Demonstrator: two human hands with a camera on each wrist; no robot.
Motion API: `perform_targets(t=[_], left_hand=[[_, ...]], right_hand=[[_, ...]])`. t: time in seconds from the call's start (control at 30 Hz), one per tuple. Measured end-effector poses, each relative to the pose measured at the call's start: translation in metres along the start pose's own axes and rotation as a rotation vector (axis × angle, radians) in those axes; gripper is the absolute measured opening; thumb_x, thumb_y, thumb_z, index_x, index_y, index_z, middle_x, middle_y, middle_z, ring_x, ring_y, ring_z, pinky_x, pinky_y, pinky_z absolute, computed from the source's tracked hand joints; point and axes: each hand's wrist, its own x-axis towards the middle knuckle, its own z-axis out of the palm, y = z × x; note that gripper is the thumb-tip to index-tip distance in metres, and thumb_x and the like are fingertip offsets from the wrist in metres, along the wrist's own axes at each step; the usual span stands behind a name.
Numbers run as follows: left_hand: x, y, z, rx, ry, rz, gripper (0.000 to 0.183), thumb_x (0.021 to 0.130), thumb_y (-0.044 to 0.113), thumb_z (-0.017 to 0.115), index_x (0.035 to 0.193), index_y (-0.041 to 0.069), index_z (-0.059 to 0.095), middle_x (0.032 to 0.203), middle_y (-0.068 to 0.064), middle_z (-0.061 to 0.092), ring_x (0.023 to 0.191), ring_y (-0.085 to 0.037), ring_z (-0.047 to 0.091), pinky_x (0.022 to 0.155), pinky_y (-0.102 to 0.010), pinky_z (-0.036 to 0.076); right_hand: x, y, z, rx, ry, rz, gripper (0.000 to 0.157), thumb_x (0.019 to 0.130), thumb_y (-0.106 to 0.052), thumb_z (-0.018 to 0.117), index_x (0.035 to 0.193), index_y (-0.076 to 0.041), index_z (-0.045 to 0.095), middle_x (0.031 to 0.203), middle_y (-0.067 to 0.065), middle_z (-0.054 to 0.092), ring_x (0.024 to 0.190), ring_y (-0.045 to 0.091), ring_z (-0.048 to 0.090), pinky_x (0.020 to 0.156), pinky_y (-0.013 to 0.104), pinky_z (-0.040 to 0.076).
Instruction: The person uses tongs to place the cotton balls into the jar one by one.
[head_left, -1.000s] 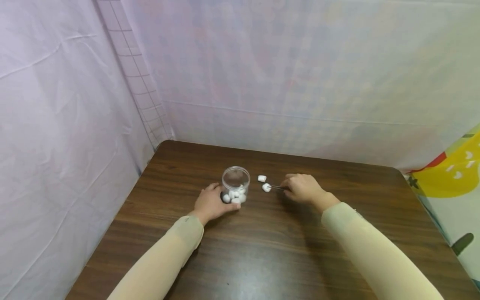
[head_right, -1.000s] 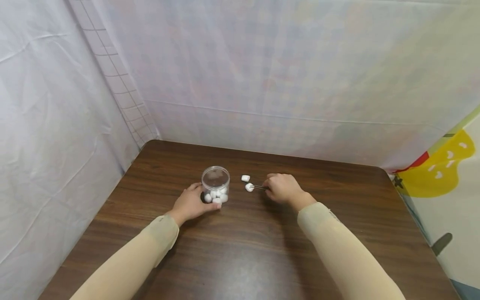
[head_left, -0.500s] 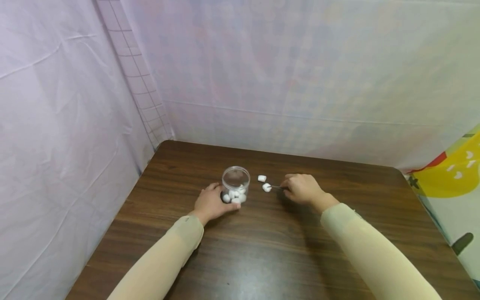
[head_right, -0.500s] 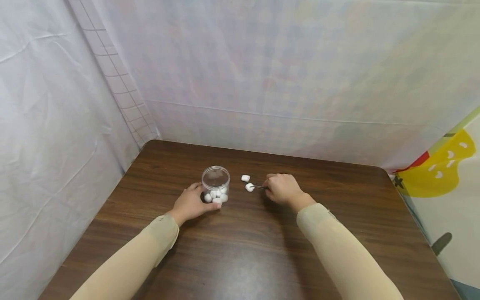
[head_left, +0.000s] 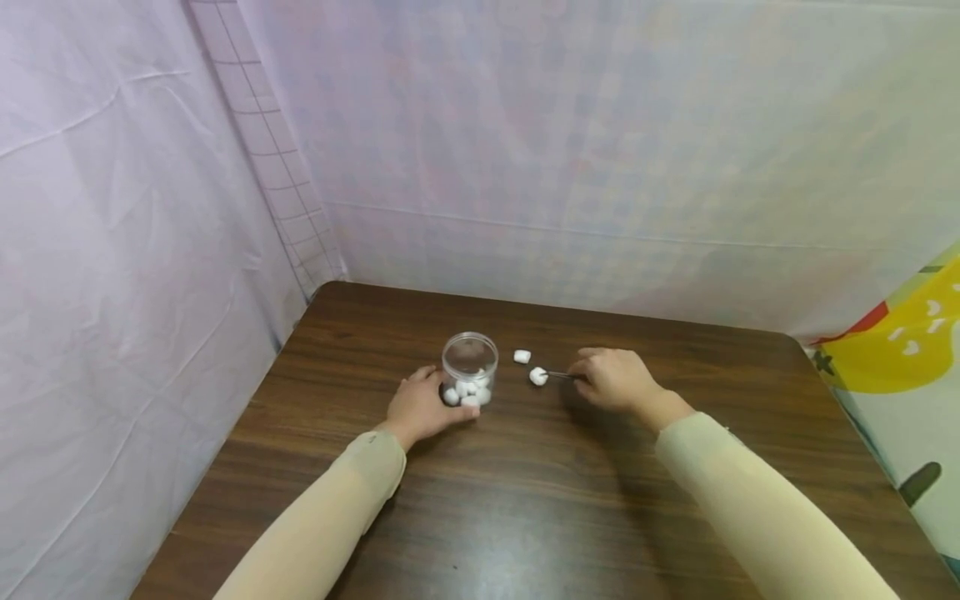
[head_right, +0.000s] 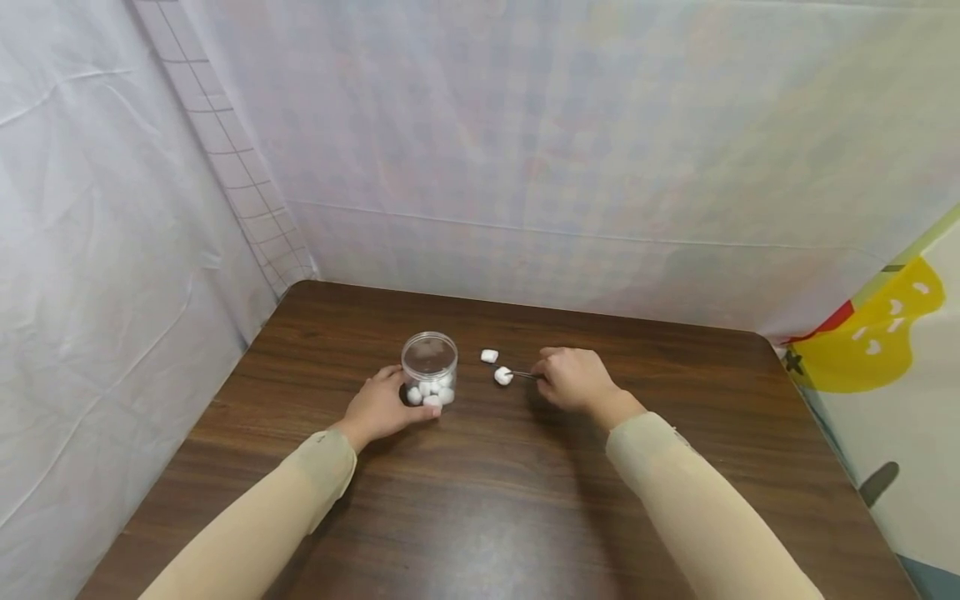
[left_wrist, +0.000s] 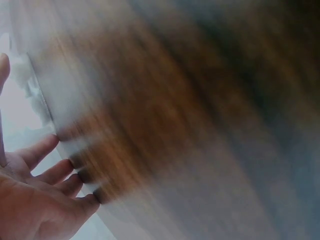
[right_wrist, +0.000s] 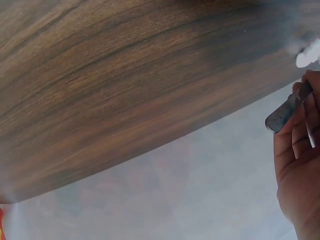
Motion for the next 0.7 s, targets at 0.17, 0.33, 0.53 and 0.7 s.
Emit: perform_targets(t=[0.17,0.33,0.53,0.7], left_hand=[[0.0,-0.001,0.0,0.012,-0.01,-0.008,0.087,0.076,0.065,0.076,0.142,0.012,0.056,0.149,-0.015,0.046,0.141,-0.032,0.036,0.117,-0.056,0.019],[0.001,-0.001,-0.001,0.015,-0.011,-0.009,0.088,0.076,0.066,0.076,0.142,0.012,0.055,0.149,-0.016,0.045,0.14,-0.034,0.036,0.117,-0.056,0.02],[0.001,0.0,0.001,0.017,-0.011,-0.009,0.087,0.076,0.065,0.076,0.142,0.013,0.055,0.149,-0.016,0.046,0.14,-0.035,0.037,0.117,-0.055,0.019],[0.0,0.0,0.001,0.011,-0.005,-0.004,0.086,0.077,0.064,0.077,0.142,0.012,0.055,0.149,-0.017,0.046,0.14,-0.035,0.037,0.117,-0.056,0.019]], right_hand=[[-0.006,0.0,-0.012,0.017,0.045,-0.026,0.016,0.083,-0.017,0.074,0.098,-0.015,0.079,0.091,-0.004,0.063,0.065,0.013,0.06,0.046,0.033,0.048],[-0.01,-0.003,-0.029,0.023,0.082,-0.045,0.015,0.084,-0.018,0.077,0.098,-0.015,0.079,0.086,-0.006,0.059,0.06,0.007,0.052,0.044,0.027,0.042],[-0.008,-0.01,-0.049,0.019,0.137,-0.092,0.012,0.085,-0.018,0.077,0.096,-0.014,0.078,0.081,-0.007,0.056,0.058,0.006,0.048,0.042,0.026,0.038],[0.001,-0.018,-0.066,0.036,0.183,-0.13,0.012,0.085,-0.017,0.077,0.096,-0.014,0.079,0.081,-0.007,0.058,0.057,0.005,0.047,0.042,0.024,0.037]])
